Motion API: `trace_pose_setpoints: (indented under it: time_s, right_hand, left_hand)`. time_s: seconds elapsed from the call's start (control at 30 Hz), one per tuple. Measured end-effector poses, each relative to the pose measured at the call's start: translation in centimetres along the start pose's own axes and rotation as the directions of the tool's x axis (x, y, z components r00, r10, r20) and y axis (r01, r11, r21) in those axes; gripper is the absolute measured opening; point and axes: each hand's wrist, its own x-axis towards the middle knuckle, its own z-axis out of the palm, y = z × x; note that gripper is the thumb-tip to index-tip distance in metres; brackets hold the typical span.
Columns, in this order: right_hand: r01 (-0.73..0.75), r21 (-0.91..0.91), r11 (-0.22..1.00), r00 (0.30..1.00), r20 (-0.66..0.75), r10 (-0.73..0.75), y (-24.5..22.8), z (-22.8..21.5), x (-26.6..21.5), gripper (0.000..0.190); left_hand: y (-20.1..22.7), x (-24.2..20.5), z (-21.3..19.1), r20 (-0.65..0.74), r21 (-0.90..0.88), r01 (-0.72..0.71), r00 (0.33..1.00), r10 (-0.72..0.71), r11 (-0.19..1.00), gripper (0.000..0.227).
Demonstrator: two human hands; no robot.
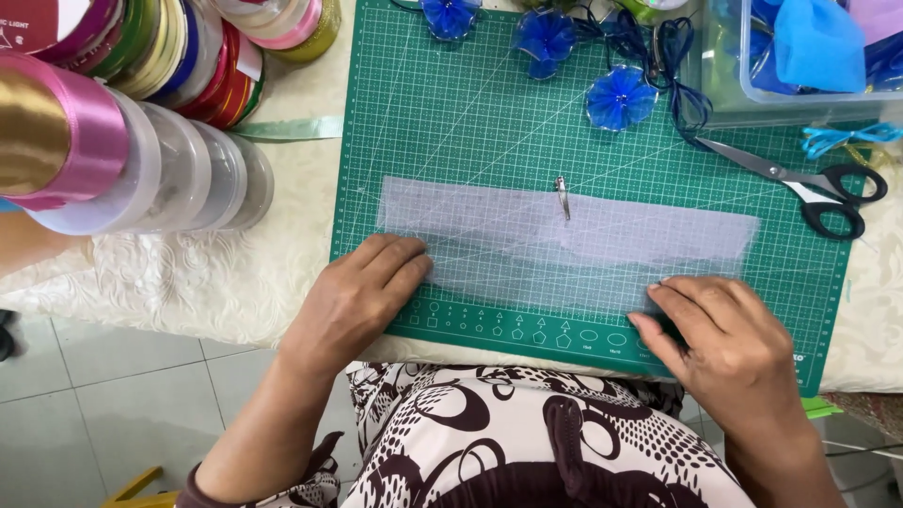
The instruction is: Folding and pinning pink mesh fabric on a green cutting mat to create decorative elements for handicrafts.
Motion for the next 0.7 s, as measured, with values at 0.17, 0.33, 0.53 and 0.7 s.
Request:
trace_pose_setpoints:
  time_s: [0.17, 0.33, 0.53, 0.7]
  right_hand:
    - [-0.012, -0.14, 0.99, 1.0, -0.008, 0.011, 0.1, 0.2, -0.4, 0.032]
    - [-0.031, -0.257, 0.966, 0.999, 0.006, 0.034, -0.4, 0.3, 0.3, 0.045]
    - [-0.057, -0.303, 0.951, 0.998, -0.054, 0.042, -1.4, 0.7, 1.3, 0.06]
    - [0.057, -0.232, 0.971, 0.99, -0.116, -0.086, -1.9, 2.0, 2.3, 0.048]
  left_hand:
    - [-0.1, -0.1, 0.0, -0.005, -0.01, -0.006, 1.0, 0.006, 1.0, 0.013]
    - [-0.3, -0.2, 0.0, -0.053, -0.024, -0.042, 0.998, 0.041, 0.999, 0.012]
    - [-0.5, 0.6, -0.3, -0.12, -0.082, -0.04, 0.992, 0.03, 0.996, 0.006]
    - [-0.7, 1.0, -0.4, -0.116, -0.12, -0.035, 0.993, 0.021, 0.992, 0.007]
